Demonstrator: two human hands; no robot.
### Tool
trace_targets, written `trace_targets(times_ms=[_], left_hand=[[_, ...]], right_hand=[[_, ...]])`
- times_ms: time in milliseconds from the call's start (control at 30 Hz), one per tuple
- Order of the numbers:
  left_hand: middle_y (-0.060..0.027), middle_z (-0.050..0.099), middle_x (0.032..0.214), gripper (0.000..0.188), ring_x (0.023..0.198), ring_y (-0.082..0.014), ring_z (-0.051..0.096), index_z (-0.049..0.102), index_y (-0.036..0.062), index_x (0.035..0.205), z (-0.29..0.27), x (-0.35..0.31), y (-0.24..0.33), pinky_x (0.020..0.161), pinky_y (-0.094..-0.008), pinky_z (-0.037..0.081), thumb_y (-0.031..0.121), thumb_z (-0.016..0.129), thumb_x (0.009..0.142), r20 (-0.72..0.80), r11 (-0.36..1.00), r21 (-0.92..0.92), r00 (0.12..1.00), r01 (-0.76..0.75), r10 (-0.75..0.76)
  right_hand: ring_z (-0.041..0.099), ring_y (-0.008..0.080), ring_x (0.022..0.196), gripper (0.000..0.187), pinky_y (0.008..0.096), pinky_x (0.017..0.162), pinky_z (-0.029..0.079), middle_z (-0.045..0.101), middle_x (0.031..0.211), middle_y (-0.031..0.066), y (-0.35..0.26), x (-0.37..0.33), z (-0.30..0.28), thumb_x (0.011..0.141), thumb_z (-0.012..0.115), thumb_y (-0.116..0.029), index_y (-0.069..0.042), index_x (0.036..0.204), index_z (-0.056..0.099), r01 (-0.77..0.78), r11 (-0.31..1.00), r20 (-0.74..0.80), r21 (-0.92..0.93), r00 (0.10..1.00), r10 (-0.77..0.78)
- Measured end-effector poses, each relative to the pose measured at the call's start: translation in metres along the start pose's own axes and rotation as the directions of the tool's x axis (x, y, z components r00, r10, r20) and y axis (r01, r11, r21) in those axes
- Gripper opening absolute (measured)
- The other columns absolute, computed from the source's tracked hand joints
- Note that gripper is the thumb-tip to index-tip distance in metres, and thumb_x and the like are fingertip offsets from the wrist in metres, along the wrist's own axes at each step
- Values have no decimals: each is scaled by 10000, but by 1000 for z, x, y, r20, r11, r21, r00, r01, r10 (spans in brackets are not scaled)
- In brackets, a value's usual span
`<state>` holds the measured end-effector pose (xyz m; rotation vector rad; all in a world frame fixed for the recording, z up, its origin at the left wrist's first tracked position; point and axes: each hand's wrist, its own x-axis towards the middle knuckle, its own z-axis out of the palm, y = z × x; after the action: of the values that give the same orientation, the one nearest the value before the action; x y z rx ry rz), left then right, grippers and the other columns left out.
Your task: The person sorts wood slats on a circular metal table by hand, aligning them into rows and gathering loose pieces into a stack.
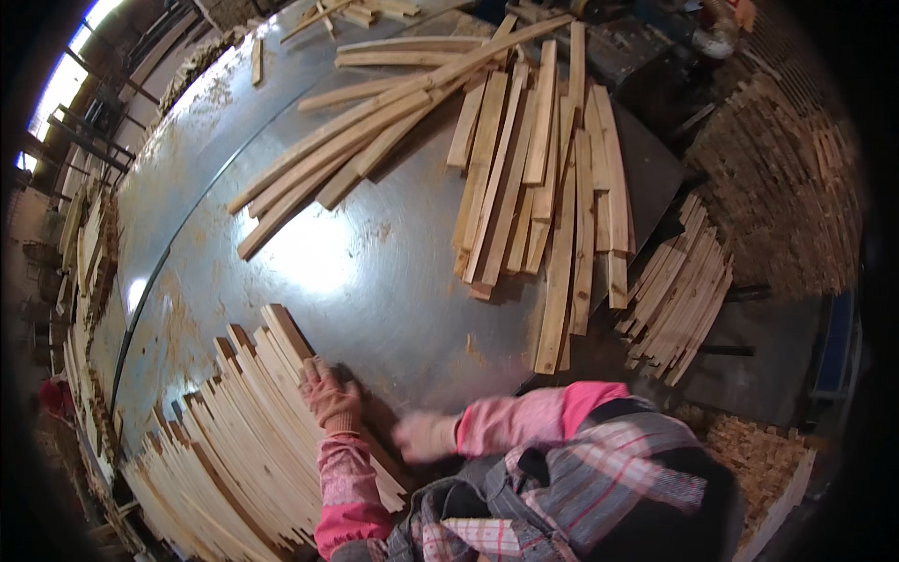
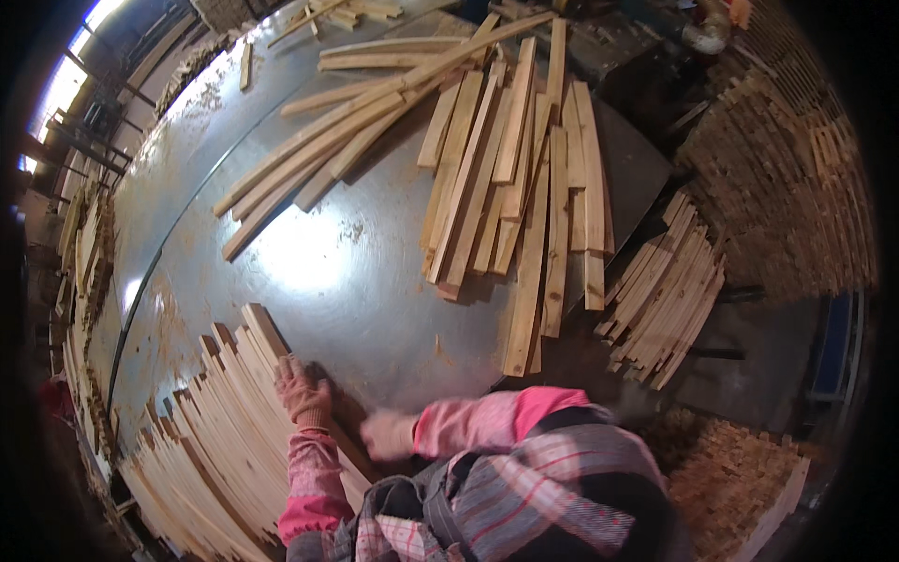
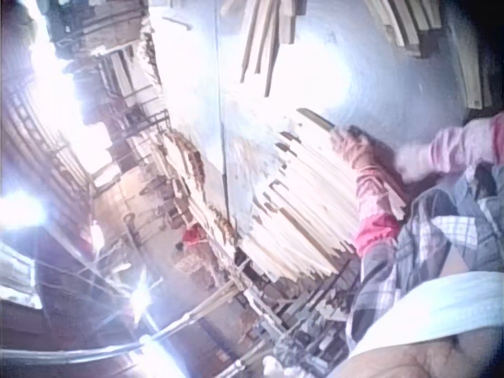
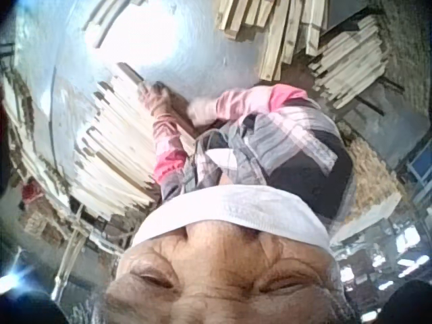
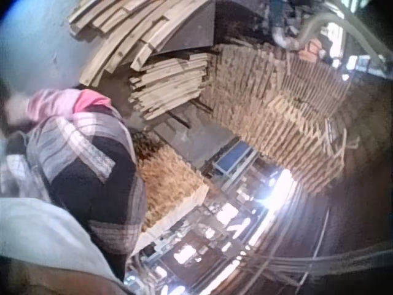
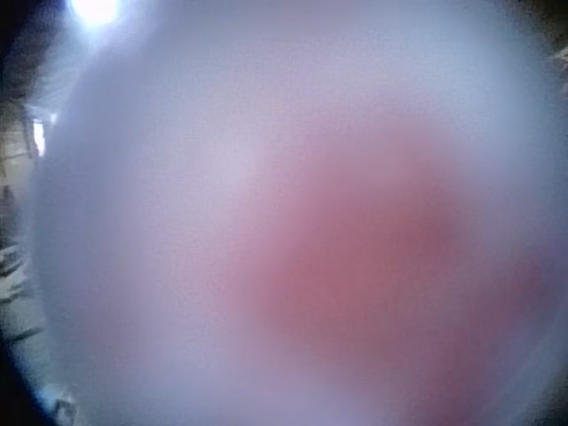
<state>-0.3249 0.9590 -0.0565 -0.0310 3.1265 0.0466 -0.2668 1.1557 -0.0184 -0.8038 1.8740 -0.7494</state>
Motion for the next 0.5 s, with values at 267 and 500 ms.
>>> trace_targets(times_ms=[267,500], left_hand=[[-182,536,1437,597,1297,-430,507,559,55,1364,17,51,60,1089,-481,421,155,684,789,-312,962,-271,949,-48,-41],[-212,645,1233,425,1136,-367,631,657,57,1235,-27,207,278,1007,-406,493,250,658,856,-76,696,-696,982,-178,174]], right_hand=[[659,329,1019,817,443,844,551,584,1285,248,153,-120,-243,852,747,-399,13,1454,380,-568,516,-642,641,-28,766],[667,254,858,387,374,753,535,701,962,140,178,-197,-195,793,686,-173,57,1102,658,315,622,-690,717,186,700]])
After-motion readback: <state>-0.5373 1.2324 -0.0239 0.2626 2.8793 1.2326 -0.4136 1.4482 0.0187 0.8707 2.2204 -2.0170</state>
